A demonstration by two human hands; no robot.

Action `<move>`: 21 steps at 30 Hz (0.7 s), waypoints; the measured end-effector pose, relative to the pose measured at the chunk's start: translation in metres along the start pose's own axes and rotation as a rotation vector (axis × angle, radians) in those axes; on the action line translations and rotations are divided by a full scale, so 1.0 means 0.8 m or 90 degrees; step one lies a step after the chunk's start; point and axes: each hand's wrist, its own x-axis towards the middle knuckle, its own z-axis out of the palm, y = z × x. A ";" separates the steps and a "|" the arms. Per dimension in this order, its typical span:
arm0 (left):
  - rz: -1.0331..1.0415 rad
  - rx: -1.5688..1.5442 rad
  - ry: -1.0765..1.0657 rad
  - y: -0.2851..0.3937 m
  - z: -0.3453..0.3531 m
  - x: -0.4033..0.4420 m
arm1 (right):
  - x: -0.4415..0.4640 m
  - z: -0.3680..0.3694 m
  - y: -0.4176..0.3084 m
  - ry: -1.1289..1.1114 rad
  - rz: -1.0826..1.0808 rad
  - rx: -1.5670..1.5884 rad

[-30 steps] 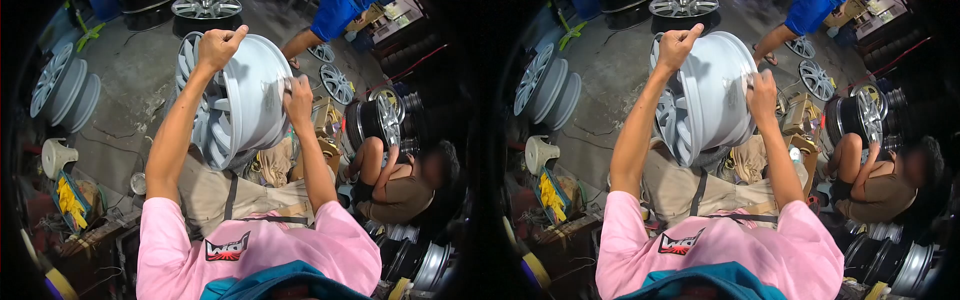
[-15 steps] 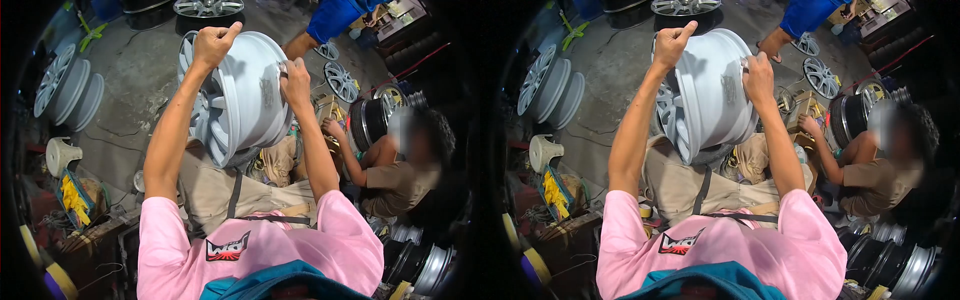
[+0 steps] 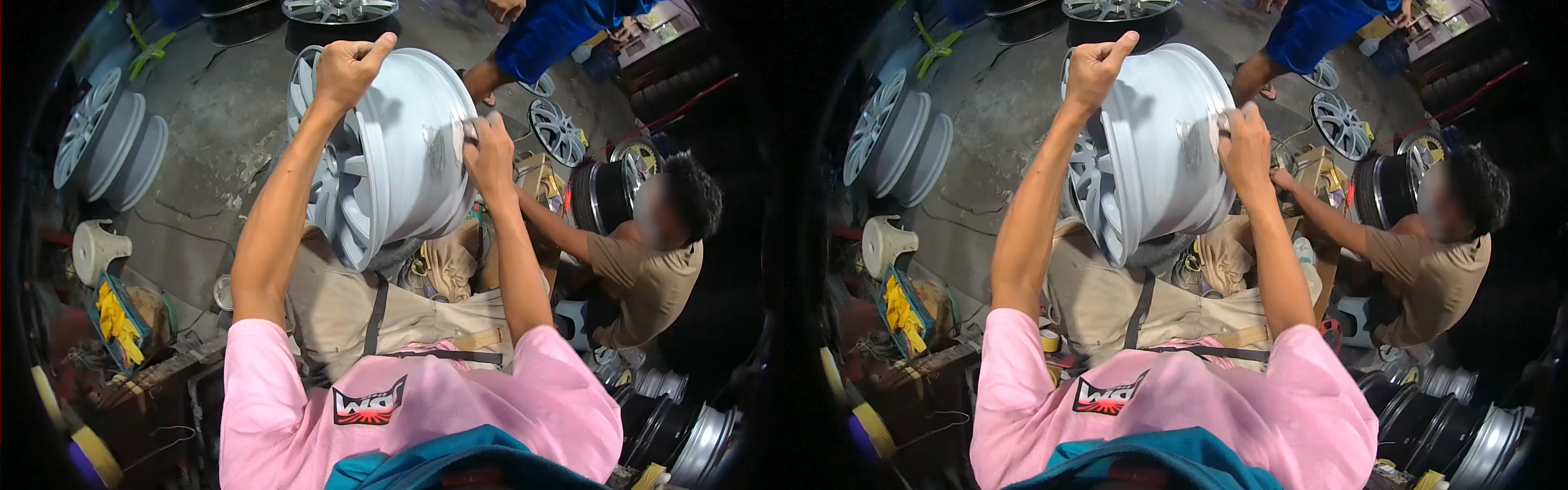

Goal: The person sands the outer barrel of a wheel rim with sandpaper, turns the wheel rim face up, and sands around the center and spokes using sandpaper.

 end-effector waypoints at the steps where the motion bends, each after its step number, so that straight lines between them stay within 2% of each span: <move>1: 0.005 0.001 -0.008 0.000 0.002 0.002 | 0.004 0.002 0.003 0.017 -0.008 0.013; 5: 0.018 -0.035 -0.002 -0.006 -0.005 0.004 | 0.037 0.021 0.002 0.034 -0.031 -0.033; 7: -0.007 -0.053 -0.008 -0.005 -0.009 0.001 | 0.006 0.011 -0.002 0.022 -0.027 -0.028; 9: -0.010 -0.030 0.004 -0.002 -0.006 0.000 | -0.024 -0.003 -0.007 0.008 0.039 -0.007; 11: 0.007 0.005 -0.003 0.002 -0.001 -0.001 | -0.016 0.001 0.000 -0.008 0.047 -0.038; 13: -0.001 0.006 -0.016 -0.005 -0.001 0.003 | 0.020 0.014 0.006 0.028 -0.029 -0.034; 14: 0.000 -0.011 -0.014 -0.008 -0.004 0.005 | 0.034 0.020 0.003 0.026 -0.020 -0.044; 17: -0.006 -0.029 -0.014 -0.005 -0.012 0.004 | 0.021 0.019 -0.001 0.049 -0.043 -0.014; 21: 0.002 -0.037 -0.007 0.002 -0.003 -0.002 | -0.032 0.003 0.001 0.019 0.019 0.000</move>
